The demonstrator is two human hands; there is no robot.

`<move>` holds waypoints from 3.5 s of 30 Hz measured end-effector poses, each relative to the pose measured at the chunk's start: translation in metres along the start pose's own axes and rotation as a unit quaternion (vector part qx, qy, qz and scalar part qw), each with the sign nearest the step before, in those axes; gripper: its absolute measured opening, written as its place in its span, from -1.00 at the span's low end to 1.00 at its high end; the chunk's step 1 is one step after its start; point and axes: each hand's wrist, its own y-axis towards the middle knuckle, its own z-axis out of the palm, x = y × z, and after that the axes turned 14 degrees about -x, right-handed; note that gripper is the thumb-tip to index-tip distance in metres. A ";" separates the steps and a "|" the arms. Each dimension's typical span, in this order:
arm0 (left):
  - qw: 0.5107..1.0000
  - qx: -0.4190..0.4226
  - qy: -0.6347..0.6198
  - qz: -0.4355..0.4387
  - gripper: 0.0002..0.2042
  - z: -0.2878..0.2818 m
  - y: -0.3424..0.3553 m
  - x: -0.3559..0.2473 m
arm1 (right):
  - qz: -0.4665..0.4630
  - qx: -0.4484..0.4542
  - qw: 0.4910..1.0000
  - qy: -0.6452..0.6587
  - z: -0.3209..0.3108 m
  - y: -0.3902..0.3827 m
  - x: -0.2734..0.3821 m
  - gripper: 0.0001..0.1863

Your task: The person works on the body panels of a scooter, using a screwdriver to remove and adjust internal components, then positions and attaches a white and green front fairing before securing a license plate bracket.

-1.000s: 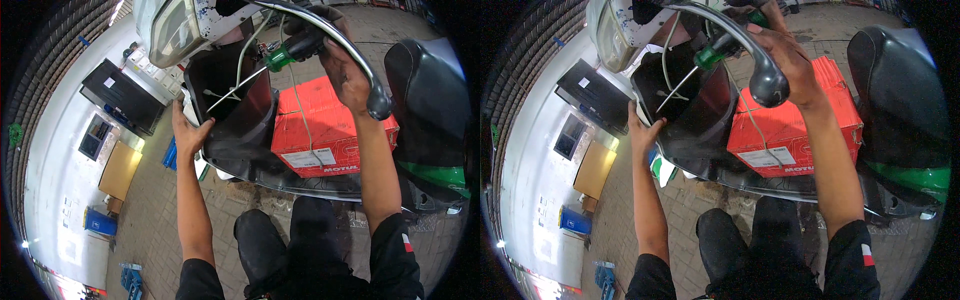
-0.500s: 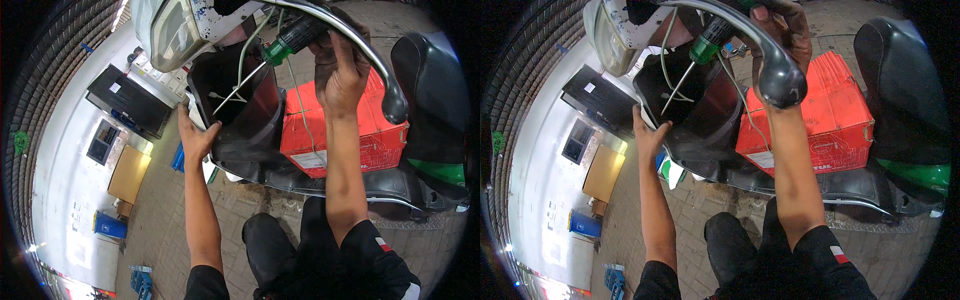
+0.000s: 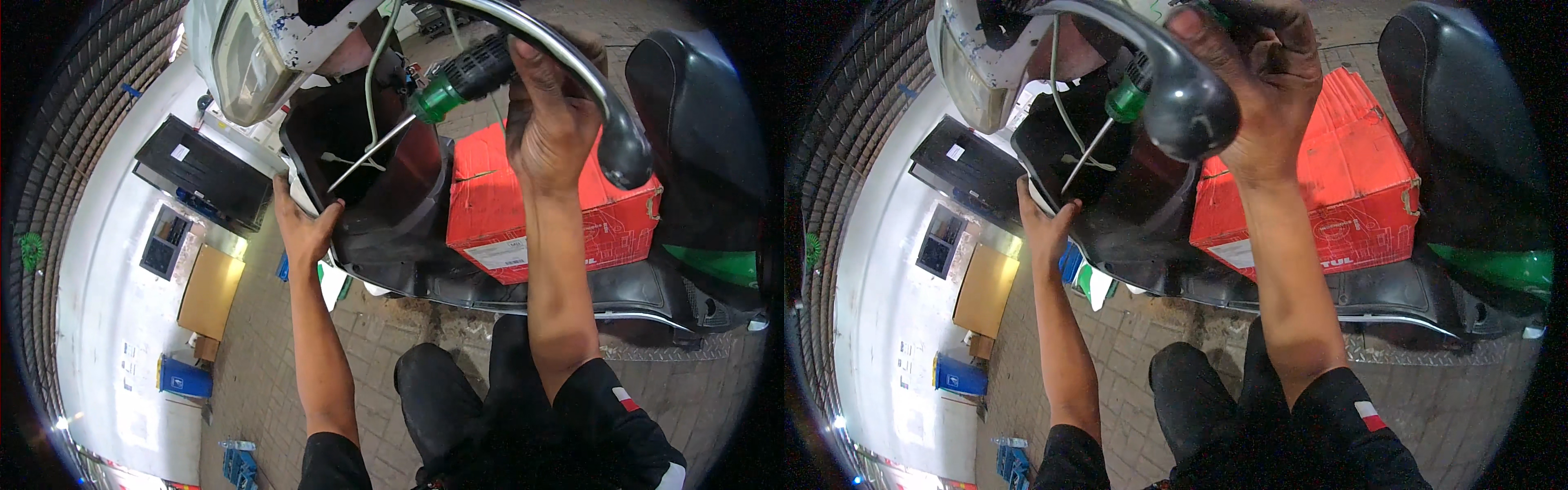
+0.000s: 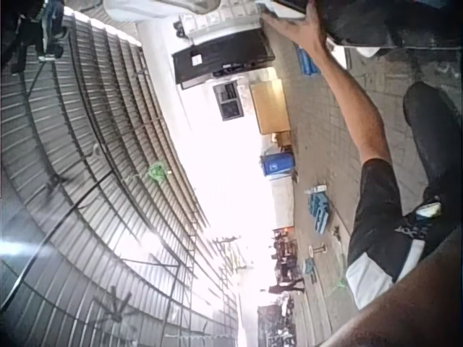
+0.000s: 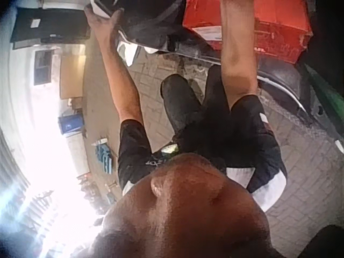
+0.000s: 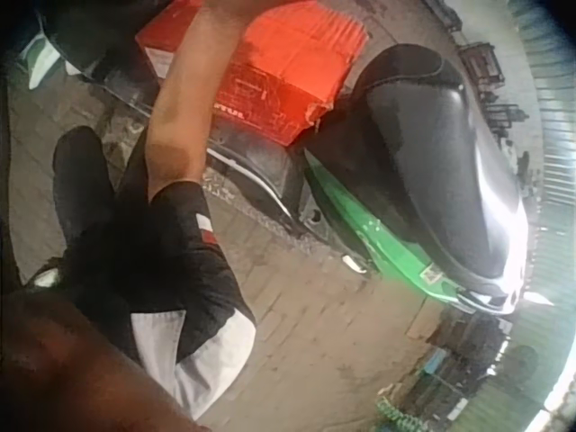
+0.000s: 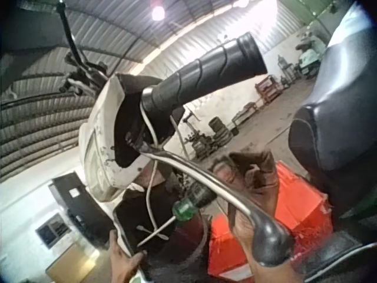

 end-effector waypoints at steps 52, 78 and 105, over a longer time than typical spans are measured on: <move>0.999 0.000 -0.010 -0.033 -0.16 -0.006 0.002 -0.025 | 0.153 0.010 0.988 -0.001 -0.029 0.010 0.007 -0.70; 1.000 -0.012 -0.015 -0.006 -0.27 -0.004 0.004 -0.020 | 0.120 -0.054 0.991 0.023 0.008 0.006 0.019 -0.67; 0.999 -0.010 -0.028 -0.044 -0.29 -0.005 0.000 -0.031 | 0.137 -0.011 0.981 -0.135 -0.027 -0.003 0.033 -0.65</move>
